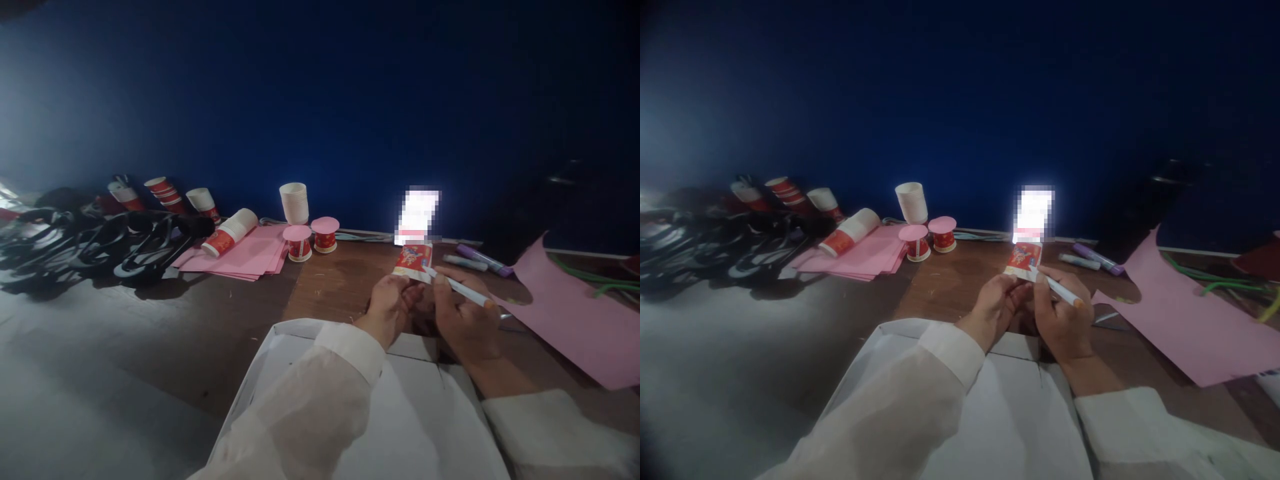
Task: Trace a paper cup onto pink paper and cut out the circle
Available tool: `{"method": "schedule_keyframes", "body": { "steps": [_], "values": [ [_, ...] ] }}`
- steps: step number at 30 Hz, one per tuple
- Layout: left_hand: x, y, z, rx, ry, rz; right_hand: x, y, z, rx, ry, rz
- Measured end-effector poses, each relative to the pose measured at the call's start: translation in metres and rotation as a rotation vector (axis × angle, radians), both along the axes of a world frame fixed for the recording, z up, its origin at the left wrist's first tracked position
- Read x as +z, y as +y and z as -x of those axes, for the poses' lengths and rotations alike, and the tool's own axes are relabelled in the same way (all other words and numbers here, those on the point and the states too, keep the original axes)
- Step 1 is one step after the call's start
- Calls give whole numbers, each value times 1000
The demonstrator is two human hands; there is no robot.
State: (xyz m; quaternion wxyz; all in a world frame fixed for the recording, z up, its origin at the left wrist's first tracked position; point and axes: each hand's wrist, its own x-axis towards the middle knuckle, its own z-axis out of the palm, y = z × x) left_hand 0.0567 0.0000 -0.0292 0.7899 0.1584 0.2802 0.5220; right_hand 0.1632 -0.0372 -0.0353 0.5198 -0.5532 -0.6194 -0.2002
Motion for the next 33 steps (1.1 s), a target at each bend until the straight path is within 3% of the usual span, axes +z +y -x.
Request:
{"method": "schedule_keyframes", "body": {
  "steps": [16,33],
  "values": [
    [1,1,-1,1,17,-7,-4,6,-3,23,-102,-31],
    [5,0,1,20,-26,26,-1,2,-1,18,-64,-46]
  ]
}}
